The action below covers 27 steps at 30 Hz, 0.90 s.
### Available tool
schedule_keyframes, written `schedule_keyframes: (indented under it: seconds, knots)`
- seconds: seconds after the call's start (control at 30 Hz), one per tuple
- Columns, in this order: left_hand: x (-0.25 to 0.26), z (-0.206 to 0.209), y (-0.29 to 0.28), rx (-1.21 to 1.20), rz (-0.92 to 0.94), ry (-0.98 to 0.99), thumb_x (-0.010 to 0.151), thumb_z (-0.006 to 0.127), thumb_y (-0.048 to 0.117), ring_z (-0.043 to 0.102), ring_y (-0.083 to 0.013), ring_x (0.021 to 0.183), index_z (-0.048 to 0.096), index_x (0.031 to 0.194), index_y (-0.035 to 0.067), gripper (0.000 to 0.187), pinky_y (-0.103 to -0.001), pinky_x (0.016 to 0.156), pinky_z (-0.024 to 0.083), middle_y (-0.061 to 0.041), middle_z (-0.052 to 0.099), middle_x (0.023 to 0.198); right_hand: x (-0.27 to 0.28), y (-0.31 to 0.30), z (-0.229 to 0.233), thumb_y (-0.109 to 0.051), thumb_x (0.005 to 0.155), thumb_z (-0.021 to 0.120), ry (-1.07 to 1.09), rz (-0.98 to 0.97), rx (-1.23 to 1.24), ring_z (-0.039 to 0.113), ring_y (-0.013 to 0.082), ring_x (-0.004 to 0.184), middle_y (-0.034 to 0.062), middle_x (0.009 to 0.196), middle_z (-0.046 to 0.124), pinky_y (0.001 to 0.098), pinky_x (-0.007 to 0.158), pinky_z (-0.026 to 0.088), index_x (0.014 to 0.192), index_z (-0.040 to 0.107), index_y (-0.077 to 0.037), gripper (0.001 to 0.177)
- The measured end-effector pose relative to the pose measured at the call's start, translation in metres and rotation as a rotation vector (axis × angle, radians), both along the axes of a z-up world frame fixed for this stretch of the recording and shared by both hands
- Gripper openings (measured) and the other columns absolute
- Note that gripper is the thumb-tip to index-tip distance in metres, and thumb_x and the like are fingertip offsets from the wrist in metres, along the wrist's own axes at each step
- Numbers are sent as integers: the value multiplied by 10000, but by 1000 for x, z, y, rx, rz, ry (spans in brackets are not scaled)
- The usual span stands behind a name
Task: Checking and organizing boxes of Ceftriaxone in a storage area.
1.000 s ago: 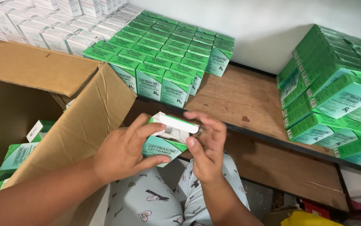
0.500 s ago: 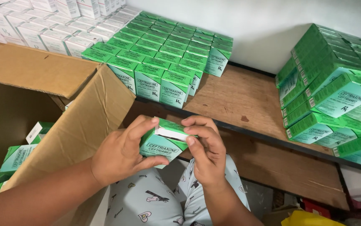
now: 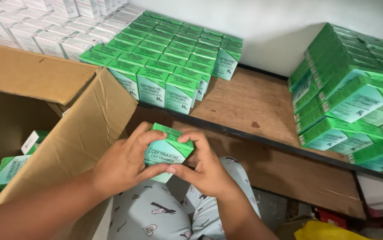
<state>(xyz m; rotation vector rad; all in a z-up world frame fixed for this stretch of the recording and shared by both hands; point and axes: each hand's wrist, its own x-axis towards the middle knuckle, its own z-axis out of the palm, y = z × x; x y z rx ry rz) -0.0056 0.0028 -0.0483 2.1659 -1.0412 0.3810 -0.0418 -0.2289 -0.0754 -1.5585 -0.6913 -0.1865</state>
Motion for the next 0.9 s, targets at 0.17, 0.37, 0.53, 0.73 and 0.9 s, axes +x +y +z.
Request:
schedule_keyframes:
  seconds: [0.17, 0.37, 0.53, 0.73, 0.9]
  knots:
    - [-13, 30, -10, 167, -105, 123, 849, 792, 358, 619, -424, 1034, 399, 1402, 142, 712, -495, 812, 536, -206, 515, 1302, 10, -43, 10, 36, 921, 767, 104, 72, 29, 588, 220, 1274, 141, 1381, 584, 384, 1073, 503, 1509, 407, -106, 704]
    - [2, 71, -59, 308, -194, -168, 822, 760, 362, 476, -461, 1297, 386, 1548, 193, 834, -514, 1007, 451, -227, 355, 1524, 19, -105, 68, 85, 742, 789, 234, -232, -70, 650, 197, 1200, 105, 1307, 646, 365, 978, 585, 1466, 457, -114, 821]
    - [88, 102, -134, 309, -125, -255, 848, 721, 288, 451, -448, 1294, 391, 1534, 167, 771, -548, 1041, 415, -201, 305, 1583, 107, -158, 75, 79, 819, 747, 13, -485, 11, 657, 191, 1169, 78, 1282, 667, 354, 969, 590, 1399, 569, -59, 622]
    - [193, 72, -208, 205, 137, -321, 878, 697, 275, 402, -450, 1370, 465, 1505, 174, 676, -560, 1122, 353, -129, 433, 1536, 261, -198, 11, 113, 775, 797, -161, -636, -48, 639, 171, 1025, 84, 1150, 680, 329, 881, 565, 1377, 622, -51, 648]
    - [237, 42, -230, 552, 322, -217, 869, 612, 182, 291, -374, 1479, 534, 1425, 87, 569, -671, 1143, 216, -108, 363, 1613, 323, -187, -57, 178, 693, 642, -169, -754, -76, 615, 231, 1068, 134, 1274, 581, 330, 876, 577, 1490, 502, -72, 847]
